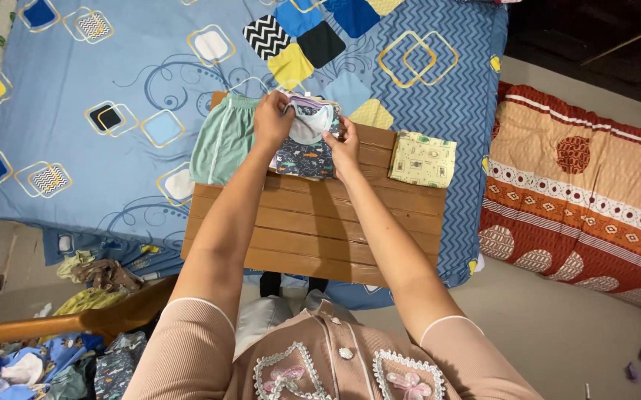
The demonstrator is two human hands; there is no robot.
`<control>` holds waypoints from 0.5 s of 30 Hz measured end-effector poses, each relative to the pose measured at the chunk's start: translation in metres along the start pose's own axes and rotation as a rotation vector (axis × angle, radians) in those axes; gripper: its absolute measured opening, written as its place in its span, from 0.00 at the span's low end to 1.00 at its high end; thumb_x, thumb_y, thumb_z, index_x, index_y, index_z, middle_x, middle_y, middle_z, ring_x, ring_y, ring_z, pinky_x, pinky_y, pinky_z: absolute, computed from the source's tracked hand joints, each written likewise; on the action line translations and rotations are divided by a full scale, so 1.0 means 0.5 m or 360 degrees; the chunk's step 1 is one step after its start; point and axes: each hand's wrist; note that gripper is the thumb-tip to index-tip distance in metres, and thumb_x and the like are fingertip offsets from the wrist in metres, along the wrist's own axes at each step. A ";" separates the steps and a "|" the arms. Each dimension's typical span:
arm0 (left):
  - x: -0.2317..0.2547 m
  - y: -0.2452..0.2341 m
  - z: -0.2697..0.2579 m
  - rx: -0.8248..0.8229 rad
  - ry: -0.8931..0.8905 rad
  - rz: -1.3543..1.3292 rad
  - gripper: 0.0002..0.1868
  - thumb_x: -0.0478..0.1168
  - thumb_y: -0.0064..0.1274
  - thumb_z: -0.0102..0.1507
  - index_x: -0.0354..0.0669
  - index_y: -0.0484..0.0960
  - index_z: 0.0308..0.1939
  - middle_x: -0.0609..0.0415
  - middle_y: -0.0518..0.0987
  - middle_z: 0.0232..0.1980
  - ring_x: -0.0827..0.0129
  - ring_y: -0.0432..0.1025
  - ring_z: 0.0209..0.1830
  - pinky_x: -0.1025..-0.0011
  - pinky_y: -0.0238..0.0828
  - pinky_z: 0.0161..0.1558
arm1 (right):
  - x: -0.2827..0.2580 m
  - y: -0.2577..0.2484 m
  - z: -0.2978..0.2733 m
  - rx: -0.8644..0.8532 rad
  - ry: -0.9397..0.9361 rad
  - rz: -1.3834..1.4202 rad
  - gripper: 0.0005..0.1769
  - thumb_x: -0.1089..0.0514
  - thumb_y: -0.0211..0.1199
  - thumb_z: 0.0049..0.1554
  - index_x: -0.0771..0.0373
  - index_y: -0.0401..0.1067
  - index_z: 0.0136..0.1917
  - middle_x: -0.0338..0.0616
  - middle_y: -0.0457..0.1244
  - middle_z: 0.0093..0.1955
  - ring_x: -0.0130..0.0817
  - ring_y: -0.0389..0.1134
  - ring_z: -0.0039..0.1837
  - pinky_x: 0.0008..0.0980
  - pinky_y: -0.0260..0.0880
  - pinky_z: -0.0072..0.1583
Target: Folding small baby clothes on a table and putting them in a drawer.
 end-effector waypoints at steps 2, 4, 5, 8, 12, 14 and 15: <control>0.020 -0.004 -0.001 0.0020 0.0009 0.0119 0.11 0.34 0.63 0.54 0.40 0.78 0.38 0.48 0.79 0.35 0.56 0.75 0.34 0.61 0.70 0.37 | 0.008 -0.001 0.000 0.0010 -0.0028 0.0005 0.34 0.71 0.67 0.55 0.64 0.62 0.73 0.44 0.66 0.59 0.29 0.66 0.58 0.28 0.68 0.60; 0.032 -0.004 0.003 0.0043 0.0023 0.0238 0.12 0.34 0.62 0.54 0.39 0.77 0.38 0.47 0.80 0.35 0.52 0.75 0.35 0.59 0.68 0.36 | 0.010 -0.003 0.001 0.0019 -0.0061 0.0011 0.33 0.72 0.66 0.55 0.64 0.62 0.72 0.44 0.66 0.59 0.29 0.66 0.58 0.28 0.67 0.61; 0.034 -0.003 0.006 0.0058 -0.0088 0.0225 0.11 0.34 0.61 0.56 0.40 0.77 0.39 0.47 0.80 0.34 0.53 0.75 0.34 0.60 0.68 0.36 | 0.009 -0.003 0.000 0.0034 -0.0076 0.0008 0.33 0.73 0.65 0.56 0.64 0.62 0.72 0.44 0.66 0.59 0.29 0.66 0.59 0.28 0.67 0.61; -0.016 0.032 0.022 0.0035 -0.0340 -0.0066 0.10 0.34 0.58 0.59 0.41 0.78 0.44 0.50 0.79 0.33 0.61 0.74 0.33 0.65 0.67 0.36 | 0.017 -0.005 0.000 0.0059 -0.0081 0.0028 0.32 0.73 0.64 0.56 0.65 0.61 0.72 0.44 0.66 0.60 0.29 0.66 0.59 0.28 0.67 0.62; -0.080 0.052 0.045 -0.0059 -0.0539 -0.1046 0.17 0.31 0.54 0.60 0.41 0.78 0.54 0.57 0.76 0.35 0.76 0.69 0.31 0.76 0.65 0.34 | 0.038 -0.008 0.006 0.0057 -0.0024 0.0130 0.33 0.71 0.65 0.56 0.64 0.60 0.72 0.43 0.66 0.59 0.28 0.66 0.58 0.28 0.68 0.60; -0.089 0.034 0.030 -0.0015 -0.0551 -0.1106 0.17 0.32 0.54 0.61 0.41 0.78 0.55 0.58 0.77 0.36 0.78 0.69 0.32 0.77 0.65 0.35 | 0.056 -0.015 0.015 0.0067 0.0011 0.0169 0.33 0.69 0.66 0.57 0.64 0.60 0.73 0.43 0.65 0.57 0.28 0.66 0.57 0.28 0.68 0.59; -0.094 0.025 0.024 0.0029 -0.0561 -0.1166 0.16 0.33 0.53 0.63 0.41 0.78 0.55 0.59 0.77 0.38 0.79 0.69 0.33 0.79 0.66 0.36 | 0.064 -0.018 0.021 0.0078 0.0043 0.0208 0.33 0.68 0.67 0.57 0.64 0.61 0.73 0.44 0.65 0.55 0.28 0.65 0.55 0.28 0.68 0.57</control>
Point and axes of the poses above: each hand's wrist, its own z-axis towards the middle knuckle, its own y-axis out of the palm, x = y × z
